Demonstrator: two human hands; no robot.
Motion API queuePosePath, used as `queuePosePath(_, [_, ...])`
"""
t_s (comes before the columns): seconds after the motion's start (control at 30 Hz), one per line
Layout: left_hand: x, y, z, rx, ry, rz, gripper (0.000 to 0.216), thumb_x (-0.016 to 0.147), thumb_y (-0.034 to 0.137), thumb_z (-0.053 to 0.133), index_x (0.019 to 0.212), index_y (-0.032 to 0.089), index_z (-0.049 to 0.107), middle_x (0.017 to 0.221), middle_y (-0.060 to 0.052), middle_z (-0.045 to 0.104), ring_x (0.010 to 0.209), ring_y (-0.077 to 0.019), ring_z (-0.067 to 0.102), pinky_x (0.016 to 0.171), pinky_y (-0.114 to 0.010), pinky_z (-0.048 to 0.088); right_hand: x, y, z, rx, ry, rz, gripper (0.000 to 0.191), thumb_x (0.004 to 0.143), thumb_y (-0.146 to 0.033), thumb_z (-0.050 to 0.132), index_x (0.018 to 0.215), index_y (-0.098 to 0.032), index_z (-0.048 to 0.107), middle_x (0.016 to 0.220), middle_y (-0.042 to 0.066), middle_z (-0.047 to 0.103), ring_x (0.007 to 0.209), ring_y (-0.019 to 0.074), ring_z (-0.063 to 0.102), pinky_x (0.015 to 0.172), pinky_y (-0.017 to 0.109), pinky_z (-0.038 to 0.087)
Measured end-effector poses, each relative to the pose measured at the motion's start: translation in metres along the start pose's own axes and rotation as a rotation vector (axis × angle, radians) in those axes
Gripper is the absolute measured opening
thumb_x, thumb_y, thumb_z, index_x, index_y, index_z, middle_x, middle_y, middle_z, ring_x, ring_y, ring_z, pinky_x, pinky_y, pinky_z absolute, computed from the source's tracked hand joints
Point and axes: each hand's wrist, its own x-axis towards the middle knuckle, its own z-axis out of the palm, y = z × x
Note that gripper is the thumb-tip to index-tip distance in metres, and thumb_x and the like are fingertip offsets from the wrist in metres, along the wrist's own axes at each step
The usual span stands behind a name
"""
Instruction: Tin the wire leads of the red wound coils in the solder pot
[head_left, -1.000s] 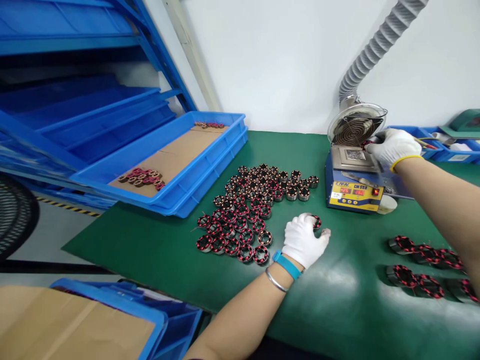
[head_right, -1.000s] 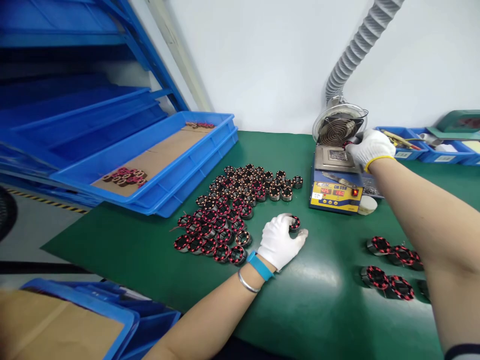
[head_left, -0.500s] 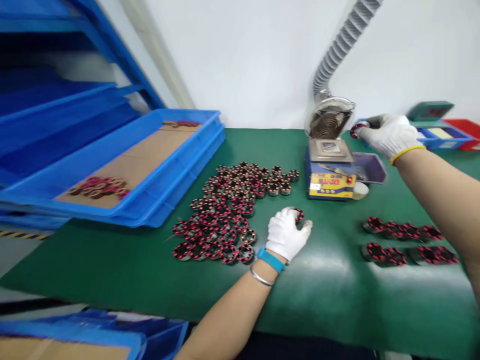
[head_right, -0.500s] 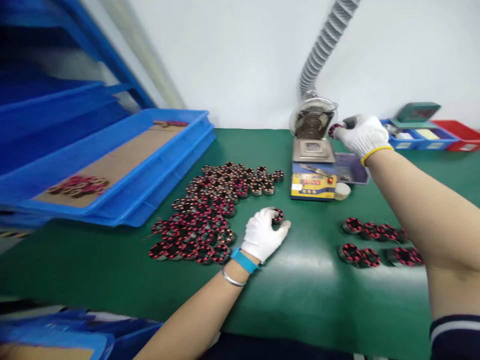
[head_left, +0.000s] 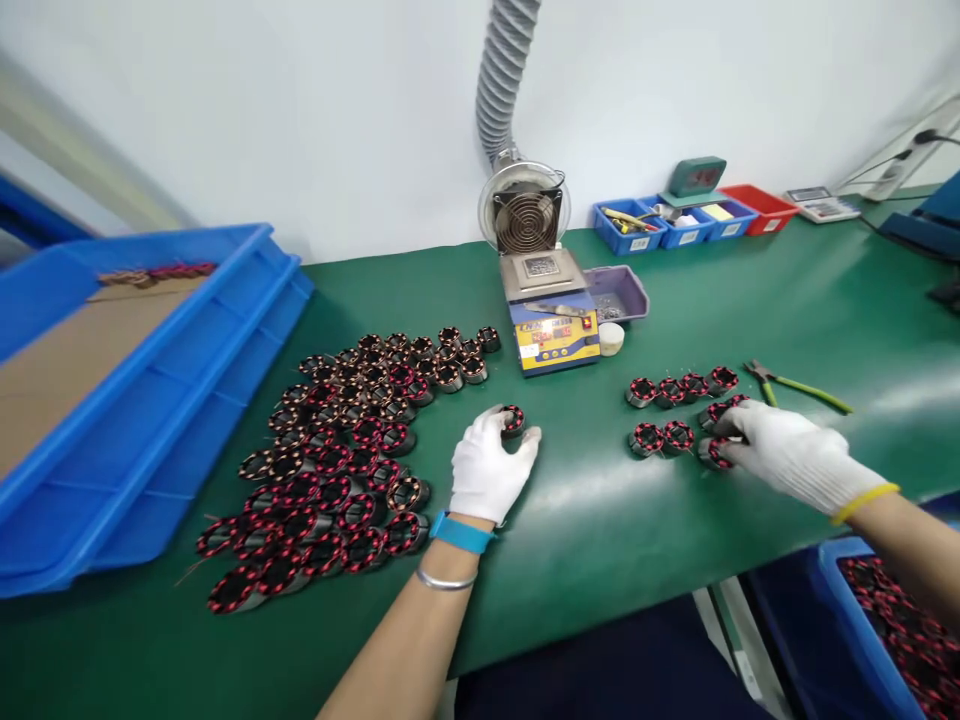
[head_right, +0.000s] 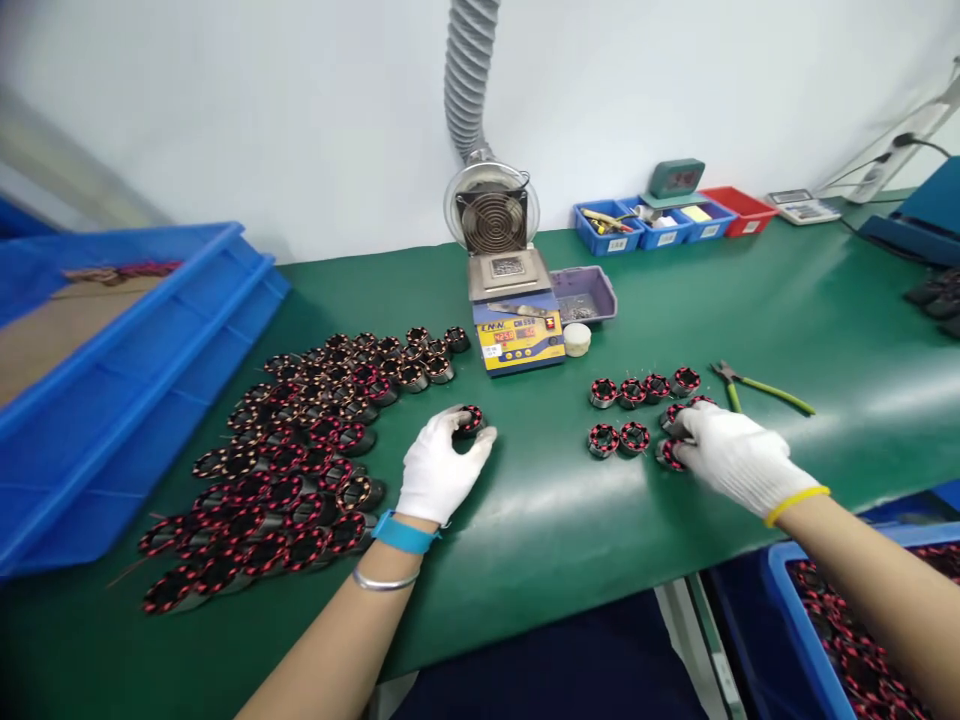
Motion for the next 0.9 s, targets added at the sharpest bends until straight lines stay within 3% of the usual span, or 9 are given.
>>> queuePosePath(0.17, [-0.002, -0.004, 0.0, -0.034, 0.009, 0.037, 0.033, 0.083, 0.039, 0.067, 0.107, 0.017, 0.066, 0.124, -0.012, 0.068, 0.116, -0.0269, 0.064, 0.104, -0.043, 0.05, -0.011, -0.005, 0.004, 0.079, 0.225, 0.215, 0.059, 0.084, -0.067, 0.05, 0.136, -0.039, 0.052, 0.142, 0.011, 0.05, 0.098, 0.0389, 0.065, 0.078, 0.056, 0.052])
queuePosePath(0.23, [-0.002, -0.005, 0.001, -0.038, 0.001, 0.042, 0.034, 0.083, 0.04, 0.067, 0.108, 0.017, 0.066, 0.123, -0.012, 0.068, 0.117, -0.0273, 0.064, 0.105, -0.043, 0.05, -0.019, -0.004, 0.014, 0.12, 0.243, 0.224, 0.074, 0.078, -0.077, 0.052, 0.143, -0.043, 0.044, 0.152, 0.009, 0.039, 0.097, 0.0384, 0.065, 0.076, 0.056, 0.053])
queuePosePath(0.33, [0.0, -0.004, 0.003, -0.044, -0.015, 0.044, 0.035, 0.081, 0.04, 0.068, 0.108, 0.017, 0.067, 0.124, -0.013, 0.068, 0.117, -0.0282, 0.064, 0.105, -0.044, 0.05, -0.026, -0.007, 0.032, 0.112, 0.198, 0.154, 0.086, 0.076, -0.079, 0.052, 0.149, -0.036, 0.04, 0.158, 0.01, 0.029, 0.098, 0.0367, 0.065, 0.077, 0.056, 0.055])
queuePosePath(0.47, [-0.001, -0.002, 0.005, -0.042, -0.057, 0.07, 0.038, 0.082, 0.04, 0.069, 0.111, 0.017, 0.067, 0.128, -0.013, 0.066, 0.119, -0.0289, 0.063, 0.106, -0.044, 0.049, -0.021, -0.009, 0.041, 0.092, 0.212, 0.097, 0.082, 0.083, -0.076, 0.047, 0.15, -0.03, 0.041, 0.159, 0.014, 0.025, 0.105, 0.0358, 0.063, 0.083, 0.052, 0.054])
queuePosePath(0.6, [-0.001, -0.002, 0.004, -0.036, -0.105, 0.081, 0.04, 0.082, 0.039, 0.069, 0.115, 0.016, 0.067, 0.132, -0.014, 0.064, 0.121, -0.029, 0.061, 0.108, -0.043, 0.047, -0.008, -0.003, 0.038, 0.144, 0.206, 0.025, 0.066, 0.088, -0.065, 0.048, 0.143, -0.028, 0.048, 0.155, 0.012, 0.031, 0.112, 0.031, 0.061, 0.095, 0.046, 0.051])
queuePosePath(0.8, [0.001, 0.003, -0.001, -0.037, -0.158, 0.027, 0.045, 0.083, 0.042, 0.066, 0.119, 0.016, 0.066, 0.136, -0.013, 0.062, 0.125, -0.0299, 0.059, 0.11, -0.043, 0.045, -0.001, -0.025, 0.029, 0.196, 0.197, 0.288, 0.075, 0.082, -0.07, 0.052, 0.145, -0.03, 0.044, 0.146, 0.015, 0.037, 0.112, 0.0342, 0.061, 0.097, 0.052, 0.048])
queuePosePath(0.9, [0.001, 0.007, -0.004, -0.046, -0.202, 0.023, 0.047, 0.085, 0.045, 0.064, 0.122, 0.016, 0.066, 0.137, -0.013, 0.061, 0.127, -0.0308, 0.057, 0.111, -0.043, 0.044, -0.001, -0.04, 0.02, 0.195, 0.172, 0.327, 0.076, 0.083, -0.067, 0.052, 0.142, -0.02, 0.048, 0.139, 0.02, 0.04, 0.114, 0.0367, 0.059, 0.095, 0.051, 0.048])
